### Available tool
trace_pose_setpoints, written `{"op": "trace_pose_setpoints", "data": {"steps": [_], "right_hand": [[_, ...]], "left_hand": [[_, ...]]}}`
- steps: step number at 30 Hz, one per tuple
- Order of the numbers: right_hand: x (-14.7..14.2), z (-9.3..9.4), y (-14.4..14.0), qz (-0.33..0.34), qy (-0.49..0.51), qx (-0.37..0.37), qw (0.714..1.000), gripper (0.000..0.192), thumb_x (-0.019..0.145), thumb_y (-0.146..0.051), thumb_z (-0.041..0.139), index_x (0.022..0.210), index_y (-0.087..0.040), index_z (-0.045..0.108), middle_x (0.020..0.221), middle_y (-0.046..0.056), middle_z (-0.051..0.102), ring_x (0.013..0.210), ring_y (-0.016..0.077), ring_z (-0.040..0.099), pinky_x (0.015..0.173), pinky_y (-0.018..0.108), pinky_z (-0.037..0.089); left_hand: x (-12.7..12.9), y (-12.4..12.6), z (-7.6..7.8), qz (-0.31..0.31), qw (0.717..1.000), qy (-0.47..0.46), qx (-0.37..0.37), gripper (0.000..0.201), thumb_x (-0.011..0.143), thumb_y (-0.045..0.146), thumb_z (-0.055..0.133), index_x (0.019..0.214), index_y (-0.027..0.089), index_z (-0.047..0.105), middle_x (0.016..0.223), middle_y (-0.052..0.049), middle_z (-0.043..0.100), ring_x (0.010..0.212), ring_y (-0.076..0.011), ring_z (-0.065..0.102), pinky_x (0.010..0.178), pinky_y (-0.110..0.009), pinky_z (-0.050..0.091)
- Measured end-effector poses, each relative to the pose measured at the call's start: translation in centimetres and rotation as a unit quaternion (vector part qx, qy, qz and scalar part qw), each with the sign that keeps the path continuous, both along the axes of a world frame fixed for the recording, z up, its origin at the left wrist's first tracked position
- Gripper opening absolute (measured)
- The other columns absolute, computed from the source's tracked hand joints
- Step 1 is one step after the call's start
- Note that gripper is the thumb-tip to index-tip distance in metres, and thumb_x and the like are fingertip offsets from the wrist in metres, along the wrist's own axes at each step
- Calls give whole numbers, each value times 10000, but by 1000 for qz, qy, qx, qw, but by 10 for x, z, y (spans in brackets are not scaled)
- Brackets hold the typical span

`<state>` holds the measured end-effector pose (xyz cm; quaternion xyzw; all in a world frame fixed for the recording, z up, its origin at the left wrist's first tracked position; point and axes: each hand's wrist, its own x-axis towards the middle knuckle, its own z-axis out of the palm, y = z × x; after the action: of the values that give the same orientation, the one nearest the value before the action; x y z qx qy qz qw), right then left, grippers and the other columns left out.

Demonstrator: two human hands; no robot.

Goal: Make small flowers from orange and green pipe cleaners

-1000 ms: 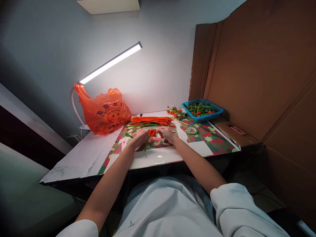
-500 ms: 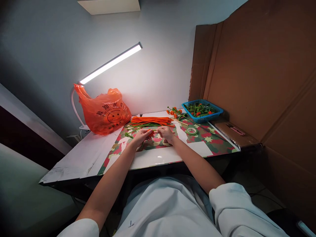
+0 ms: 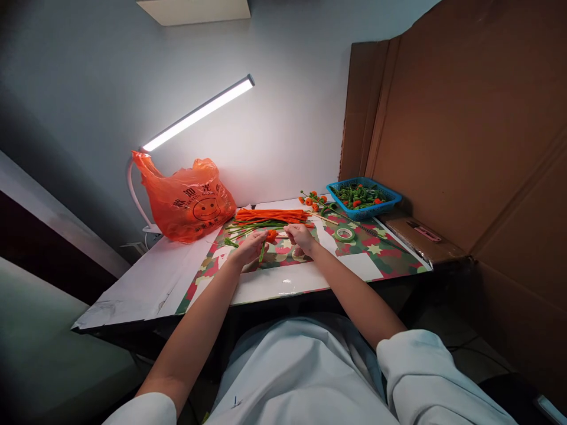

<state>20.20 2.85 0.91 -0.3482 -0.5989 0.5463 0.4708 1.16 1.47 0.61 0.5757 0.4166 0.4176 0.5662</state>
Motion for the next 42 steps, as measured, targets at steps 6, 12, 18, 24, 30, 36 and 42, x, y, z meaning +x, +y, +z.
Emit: {"op": "trace_pose_setpoints", "data": {"steps": [6, 12, 18, 24, 30, 36, 42], "right_hand": [[0, -4, 5, -25, -25, 28, 999, 318, 750, -438, 524, 572, -204, 404, 532, -38, 369, 484, 91, 308, 465, 234, 275], [-1, -8, 0, -137, -165, 173, 961, 193, 792, -337, 497, 875, -196, 599, 694, -7, 583, 625, 136, 508, 598, 253, 378], [-6, -11, -2, -40, -153, 154, 975, 331, 777, -420, 599, 1018, -194, 605, 725, -2, 638, 545, 120, 554, 545, 242, 421], [-6, -7, 3, 1, -62, 55, 997, 313, 704, -453, 667, 774, -154, 606, 681, 26, 633, 499, 109, 548, 502, 240, 440], [-2, -1, -2, -170, -202, 193, 945, 213, 762, -335, 628, 914, -187, 621, 702, 15, 630, 576, 135, 538, 566, 243, 388], [0, 3, -8, -182, -322, 254, 894, 329, 912, -348, 389, 665, -195, 543, 561, 8, 538, 544, 144, 467, 535, 254, 265], [0, -1, -5, -140, -290, 238, 916, 323, 889, -339, 393, 611, -193, 467, 534, -12, 486, 522, 126, 432, 526, 249, 263]], "left_hand": [[0, -3, 4, -38, 999, -23, -22, 596, 570, 492, 822, 1006, 136, 627, 788, -39, 648, 557, -51, 477, 516, -180, 353], [5, -1, 0, -5, 995, 35, 89, 502, 705, 614, 660, 871, 146, 586, 516, 54, 465, 450, -57, 333, 453, -208, 237], [9, -4, -5, -62, 991, 51, 108, 491, 765, 640, 563, 643, 179, 446, 545, 49, 356, 484, -68, 284, 465, -228, 236], [5, 2, -9, -29, 984, 119, 128, 469, 779, 637, 518, 721, 172, 515, 546, 60, 298, 490, -82, 240, 471, -241, 189], [3, 5, -12, -10, 974, 156, 161, 357, 840, 497, 461, 740, 164, 542, 569, 43, 342, 529, -97, 303, 499, -232, 244], [3, 5, -15, 11, 965, 197, 173, 260, 844, 388, 441, 674, 191, 430, 582, 33, 407, 514, -102, 353, 510, -239, 294], [3, 7, -15, 99, 939, 208, 255, 315, 871, 471, 443, 736, 192, 494, 671, 14, 494, 636, -126, 441, 608, -240, 363]]}}
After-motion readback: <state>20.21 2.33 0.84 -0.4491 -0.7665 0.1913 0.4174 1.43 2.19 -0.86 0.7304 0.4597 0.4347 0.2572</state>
